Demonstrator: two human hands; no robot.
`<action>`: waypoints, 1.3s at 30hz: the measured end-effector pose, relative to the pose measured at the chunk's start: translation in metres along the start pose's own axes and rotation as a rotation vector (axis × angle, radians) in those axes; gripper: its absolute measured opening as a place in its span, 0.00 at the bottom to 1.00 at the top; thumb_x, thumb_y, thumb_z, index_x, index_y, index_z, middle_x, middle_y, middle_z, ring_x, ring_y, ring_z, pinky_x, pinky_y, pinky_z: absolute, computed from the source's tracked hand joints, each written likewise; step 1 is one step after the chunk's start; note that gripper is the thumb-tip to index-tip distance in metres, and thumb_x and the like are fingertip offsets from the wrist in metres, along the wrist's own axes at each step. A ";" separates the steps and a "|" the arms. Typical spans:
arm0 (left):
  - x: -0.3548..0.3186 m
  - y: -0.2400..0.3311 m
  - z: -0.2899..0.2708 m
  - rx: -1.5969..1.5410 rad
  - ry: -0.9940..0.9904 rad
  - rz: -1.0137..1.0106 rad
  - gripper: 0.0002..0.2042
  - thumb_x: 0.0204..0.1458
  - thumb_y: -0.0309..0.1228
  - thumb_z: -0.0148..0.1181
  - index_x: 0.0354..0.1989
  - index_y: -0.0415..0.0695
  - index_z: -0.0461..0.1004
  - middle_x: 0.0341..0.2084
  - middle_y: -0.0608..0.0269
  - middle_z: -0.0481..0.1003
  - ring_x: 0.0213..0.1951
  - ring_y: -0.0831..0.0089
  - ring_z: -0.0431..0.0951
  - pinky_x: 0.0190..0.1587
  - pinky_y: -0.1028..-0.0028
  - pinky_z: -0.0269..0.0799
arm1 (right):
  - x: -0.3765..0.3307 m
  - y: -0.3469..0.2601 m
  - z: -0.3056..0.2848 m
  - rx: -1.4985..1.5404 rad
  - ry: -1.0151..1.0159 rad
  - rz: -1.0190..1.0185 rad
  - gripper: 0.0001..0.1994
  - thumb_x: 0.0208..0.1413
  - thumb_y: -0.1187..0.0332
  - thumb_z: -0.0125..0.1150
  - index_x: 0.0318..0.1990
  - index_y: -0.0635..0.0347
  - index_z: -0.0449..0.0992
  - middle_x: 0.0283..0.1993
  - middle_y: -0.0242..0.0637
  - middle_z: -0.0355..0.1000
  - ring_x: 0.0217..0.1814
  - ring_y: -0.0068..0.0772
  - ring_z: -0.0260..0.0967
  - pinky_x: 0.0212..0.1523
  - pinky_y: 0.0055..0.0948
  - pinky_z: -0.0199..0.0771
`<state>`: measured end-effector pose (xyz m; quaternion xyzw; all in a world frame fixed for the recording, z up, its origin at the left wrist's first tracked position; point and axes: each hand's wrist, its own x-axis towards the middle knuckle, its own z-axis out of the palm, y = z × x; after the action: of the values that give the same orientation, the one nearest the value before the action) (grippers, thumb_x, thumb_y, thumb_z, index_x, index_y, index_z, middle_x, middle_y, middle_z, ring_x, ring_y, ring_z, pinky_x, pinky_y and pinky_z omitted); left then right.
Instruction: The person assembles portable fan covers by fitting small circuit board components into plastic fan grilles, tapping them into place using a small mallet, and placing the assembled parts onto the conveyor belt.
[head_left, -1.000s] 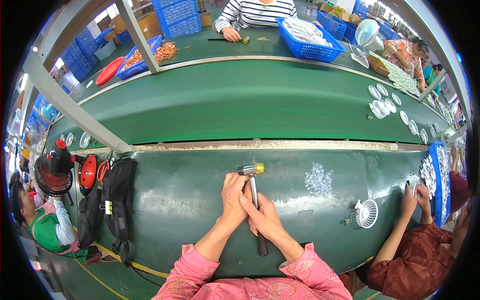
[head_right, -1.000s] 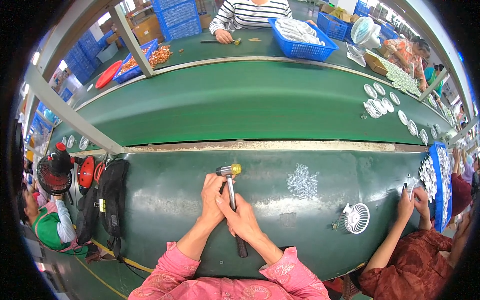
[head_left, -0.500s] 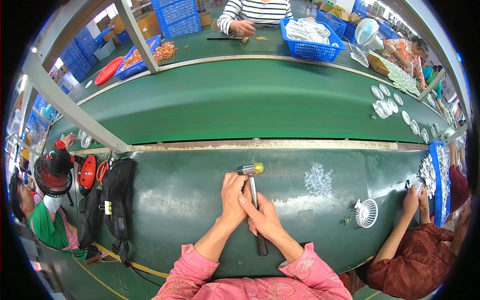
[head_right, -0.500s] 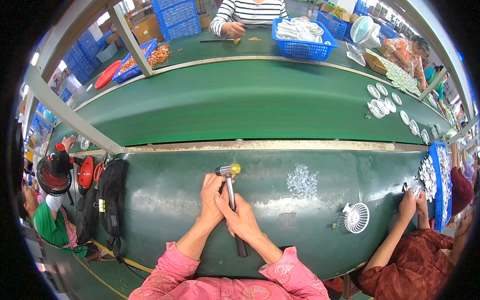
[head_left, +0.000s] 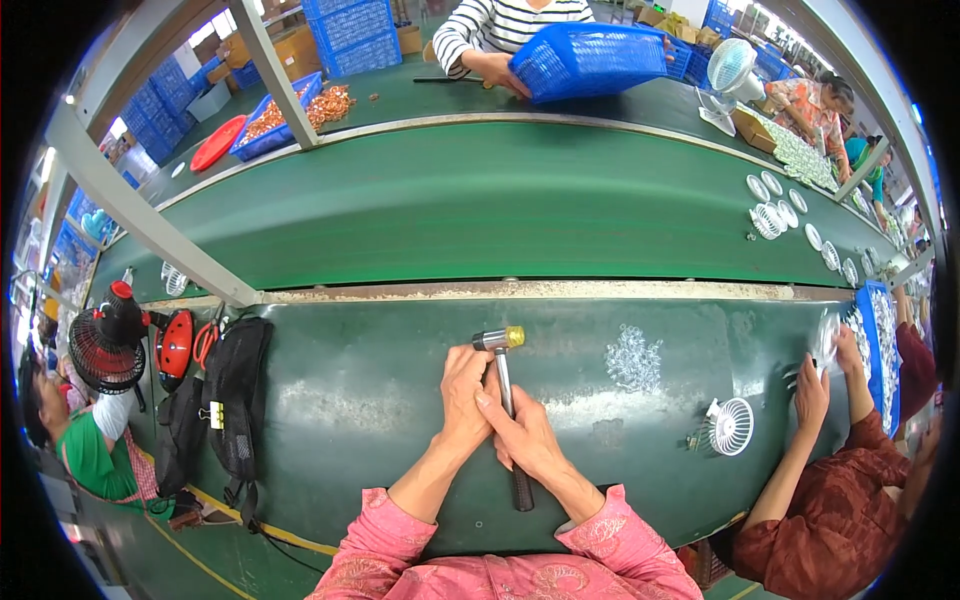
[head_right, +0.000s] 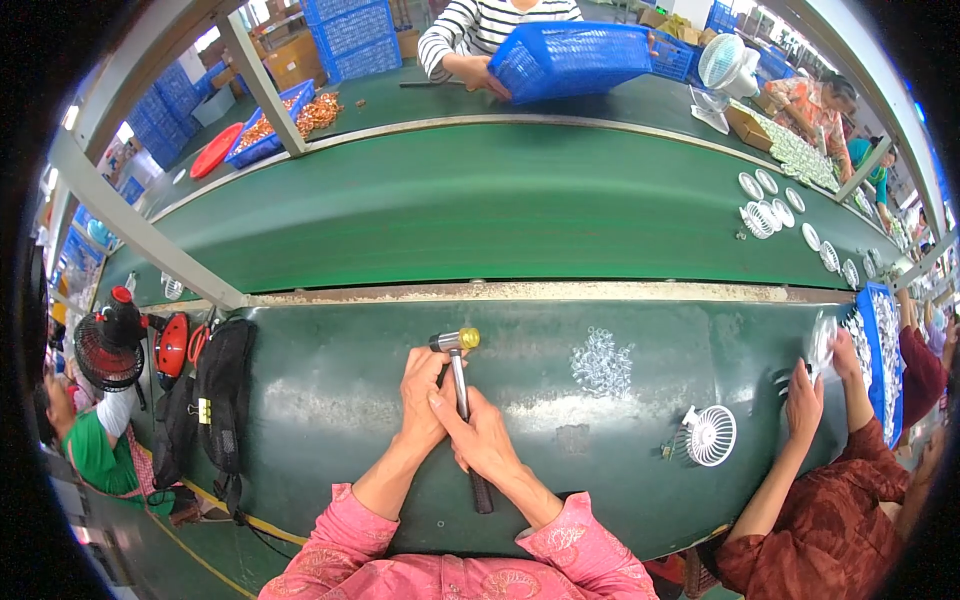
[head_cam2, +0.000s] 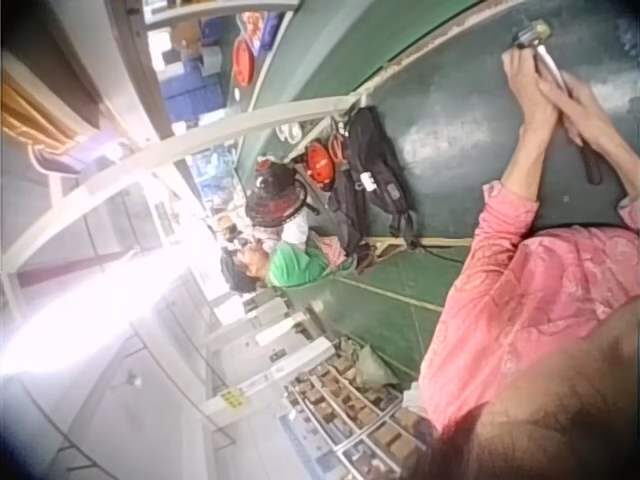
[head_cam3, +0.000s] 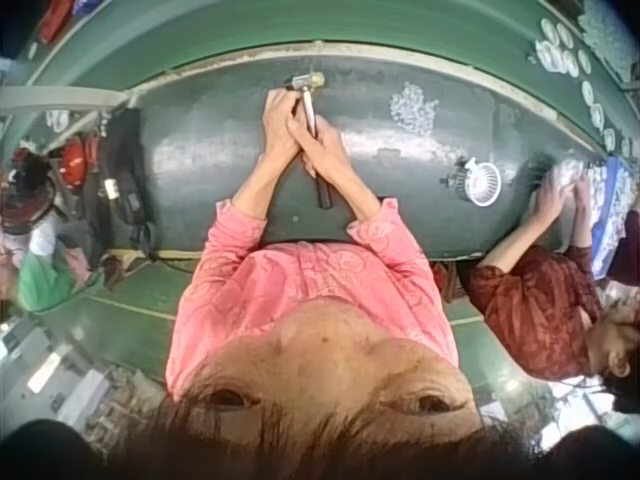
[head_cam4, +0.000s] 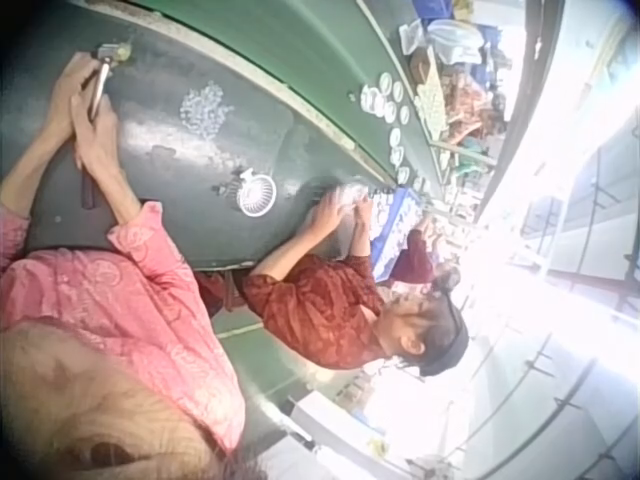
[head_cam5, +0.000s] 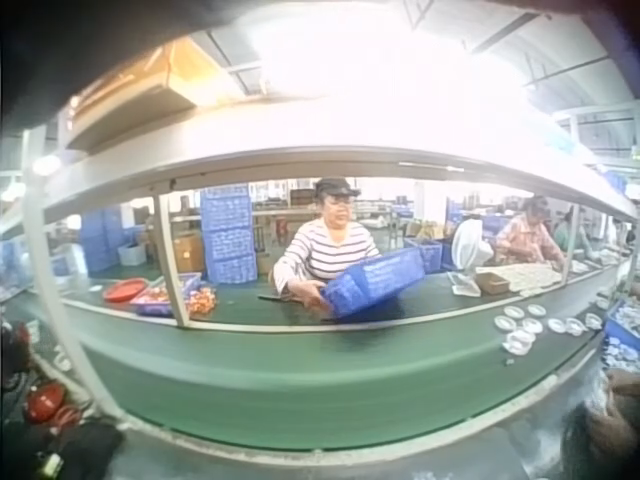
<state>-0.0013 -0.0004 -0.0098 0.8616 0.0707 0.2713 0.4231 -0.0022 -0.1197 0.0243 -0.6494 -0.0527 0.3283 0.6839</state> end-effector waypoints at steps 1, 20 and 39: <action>0.000 0.001 0.000 0.003 0.004 0.001 0.07 0.49 0.21 0.59 0.37 0.41 0.78 0.37 0.60 0.78 0.41 0.61 0.72 0.43 0.66 0.69 | 0.000 0.000 0.000 -0.003 0.002 0.000 0.20 0.62 0.53 0.57 0.36 0.65 0.67 0.15 0.31 0.63 0.10 0.21 0.59 0.10 0.25 0.56; 0.000 0.003 0.000 -0.006 0.008 0.010 0.06 0.49 0.22 0.58 0.36 0.40 0.78 0.36 0.58 0.78 0.41 0.59 0.73 0.44 0.65 0.69 | 0.001 0.002 -0.001 -0.005 0.004 -0.018 0.21 0.61 0.51 0.58 0.33 0.64 0.66 0.15 0.32 0.63 0.10 0.22 0.60 0.10 0.25 0.57; -0.001 0.000 0.003 0.003 0.031 0.010 0.06 0.48 0.23 0.59 0.35 0.41 0.78 0.34 0.58 0.78 0.40 0.59 0.73 0.43 0.65 0.69 | 0.001 0.004 -0.002 -0.017 0.004 -0.039 0.22 0.61 0.51 0.58 0.31 0.63 0.65 0.14 0.33 0.63 0.10 0.22 0.61 0.09 0.26 0.57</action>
<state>-0.0006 -0.0027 -0.0117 0.8583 0.0733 0.2864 0.4194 -0.0019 -0.1209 0.0203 -0.6548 -0.0666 0.3131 0.6847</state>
